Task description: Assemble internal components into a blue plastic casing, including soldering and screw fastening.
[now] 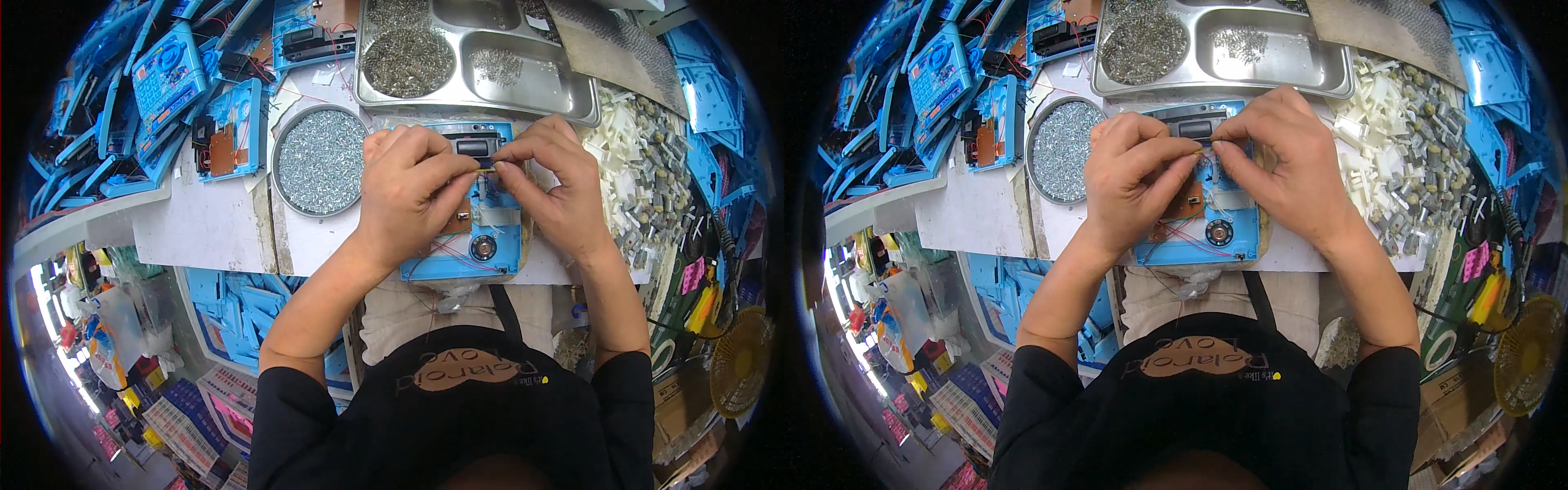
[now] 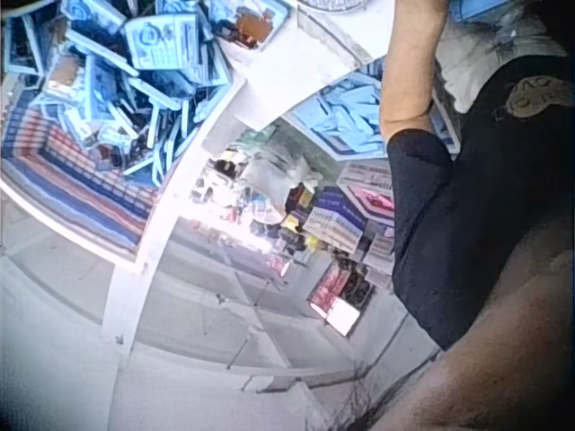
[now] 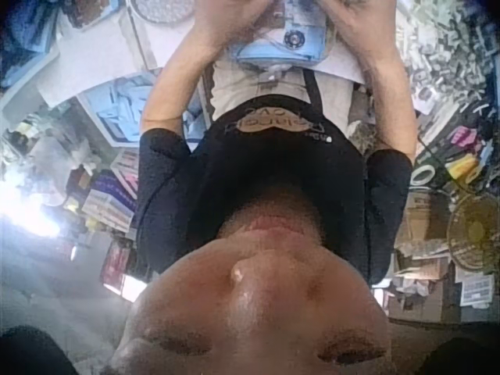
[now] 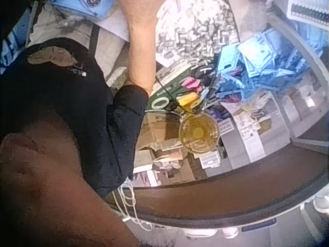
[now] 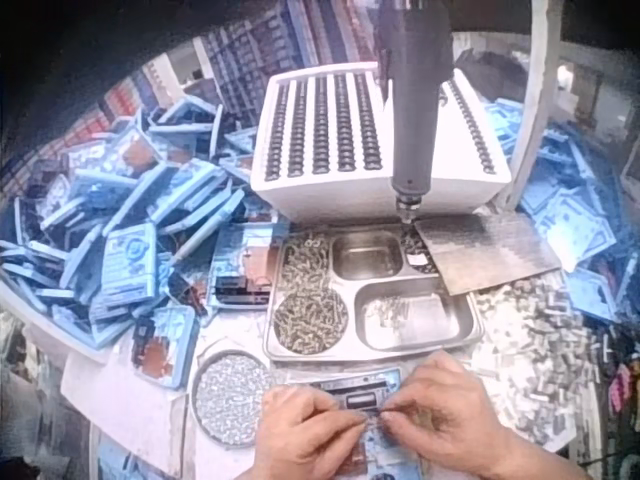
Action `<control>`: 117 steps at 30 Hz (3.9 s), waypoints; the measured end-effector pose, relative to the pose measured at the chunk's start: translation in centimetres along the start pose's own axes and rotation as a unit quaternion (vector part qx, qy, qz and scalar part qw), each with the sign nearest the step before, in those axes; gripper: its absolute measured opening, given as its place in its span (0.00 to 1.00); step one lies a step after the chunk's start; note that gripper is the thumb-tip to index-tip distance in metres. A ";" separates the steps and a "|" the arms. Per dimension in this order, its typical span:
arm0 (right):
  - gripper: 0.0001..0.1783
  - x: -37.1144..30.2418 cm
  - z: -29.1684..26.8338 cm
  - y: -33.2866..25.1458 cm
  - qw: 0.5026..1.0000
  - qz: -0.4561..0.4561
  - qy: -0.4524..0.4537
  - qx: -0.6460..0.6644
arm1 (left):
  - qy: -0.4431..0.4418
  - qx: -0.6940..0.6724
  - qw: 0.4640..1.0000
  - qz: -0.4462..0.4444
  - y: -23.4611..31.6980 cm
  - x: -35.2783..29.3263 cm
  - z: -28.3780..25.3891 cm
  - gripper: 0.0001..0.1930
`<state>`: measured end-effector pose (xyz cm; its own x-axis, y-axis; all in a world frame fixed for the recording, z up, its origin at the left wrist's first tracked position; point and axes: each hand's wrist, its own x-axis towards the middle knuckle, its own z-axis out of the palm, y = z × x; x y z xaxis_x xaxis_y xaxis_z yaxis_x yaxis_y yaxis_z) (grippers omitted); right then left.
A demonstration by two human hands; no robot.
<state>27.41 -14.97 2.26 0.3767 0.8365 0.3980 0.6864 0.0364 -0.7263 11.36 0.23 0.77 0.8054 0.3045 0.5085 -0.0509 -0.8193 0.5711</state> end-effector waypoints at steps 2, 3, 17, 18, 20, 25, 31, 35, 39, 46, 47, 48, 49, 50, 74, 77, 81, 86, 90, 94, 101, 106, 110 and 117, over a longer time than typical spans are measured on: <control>0.06 0.0 0.1 0.1 1.000 0.010 0.000 0.002 | -0.014 0.010 1.000 0.021 -0.1 0.2 -0.2 0.09; 0.06 0.0 0.1 0.1 1.000 0.015 0.000 0.002 | -0.022 0.016 0.999 0.032 -0.1 0.4 -0.3 0.10; 0.05 -0.2 0.2 0.2 1.000 0.023 -0.008 -0.004 | -0.150 0.039 0.985 0.075 -0.6 -0.3 -2.7 0.11; 0.05 -0.2 0.3 0.2 1.000 0.015 -0.010 -0.005 | -0.151 0.037 0.986 0.068 -0.8 -0.4 -2.9 0.10; 0.06 -0.2 0.3 -0.2 1.000 0.013 -0.014 -0.007 | -0.130 0.012 0.991 0.036 -1.0 -0.8 -2.8 0.10; 0.07 -0.1 0.4 -0.5 1.000 0.005 -0.026 -0.010 | 0.009 -0.133 0.983 -0.126 -0.6 -1.8 -1.5 0.08; 0.07 -0.5 0.2 -0.5 0.999 0.019 -0.037 -0.019 | 0.004 -0.009 1.000 -0.011 -0.8 -0.2 -1.3 0.09; 0.08 -1.0 0.4 -0.3 0.998 0.006 -0.042 -0.037 | -0.024 0.028 0.998 0.054 -0.8 1.0 -1.0 0.11; 0.08 -1.1 0.3 -0.3 0.998 -0.002 -0.039 -0.044 | -0.059 0.049 0.992 0.103 -1.0 1.7 -1.1 0.14; 0.09 -1.1 0.3 -0.1 0.999 0.003 -0.030 -0.039 | -0.083 0.058 0.987 0.121 -0.9 2.2 -0.8 0.13; 0.09 -1.1 0.3 -0.1 0.999 0.007 -0.028 -0.038 | -0.075 0.053 0.989 0.115 -0.8 2.1 -0.8 0.13; 0.09 -1.1 0.3 -0.2 0.999 0.010 -0.026 -0.037 | -0.067 0.047 0.991 0.110 -0.7 2.1 -0.7 0.13; 0.09 -1.2 0.3 -0.2 0.999 0.010 -0.024 -0.045 | -0.059 0.042 0.992 0.104 -0.6 2.0 -0.6 0.13; 0.09 -1.3 0.4 -0.3 0.998 0.010 -0.022 -0.052 | -0.050 0.027 0.994 0.090 -0.7 1.8 -0.6 0.12; 0.04 -1.4 4.6 -5.0 0.976 -0.122 -0.058 -0.173 | -0.011 -0.086 0.996 0.015 -0.5 1.3 -0.9 0.09; 0.05 -2.3 5.1 -5.7 0.975 -0.117 -0.044 -0.184 | -0.058 -0.096 0.992 0.055 -0.7 1.6 -1.3 0.09; 0.10 -3.8 3.1 -7.3 0.987 -0.066 -0.056 -0.139 | -0.104 -0.117 0.987 0.040 -0.5 1.8 -0.6 0.08; 0.15 -8.5 -5.9 -3.4 0.997 0.026 0.005 -0.072 | -0.096 -0.099 0.990 -0.017 0.6 0.7 -0.3 0.07; 0.12 -17.5 -15.5 3.7 0.858 0.339 0.367 0.122 | -0.078 -0.092 0.993 -0.021 1.0 0.6 0.1 0.07; 0.21 -22.5 -22.1 6.8 0.748 0.333 0.500 0.283 | -0.054 -0.052 0.997 0.003 1.1 0.6 0.3 0.08; 0.23 -20.4 -23.6 8.5 0.728 0.273 0.616 0.128 | -0.058 0.065 0.996 0.014 2.1 0.9 0.7 0.08; 0.22 -24.9 -24.5 4.9 0.765 0.248 0.593 0.022 | -0.074 0.084 0.994 0.010 2.4 1.0 1.0 0.07; 0.20 -24.6 -21.0 -0.6 0.803 0.190 0.562 -0.054 | -0.086 0.102 0.991 0.009 2.9 1.0 1.1 0.07; 0.18 -15.5 -7.8 -2.2 0.965 0.127 0.189 0.131 | -0.102 0.107 0.989 0.000 2.7 1.1 1.3 0.07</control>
<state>24.90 -32.28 2.05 0.7459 0.5793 0.3288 0.3799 0.0355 -0.9243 12.84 -2.29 2.07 0.9093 0.2180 0.3545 0.0582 -0.9101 0.4103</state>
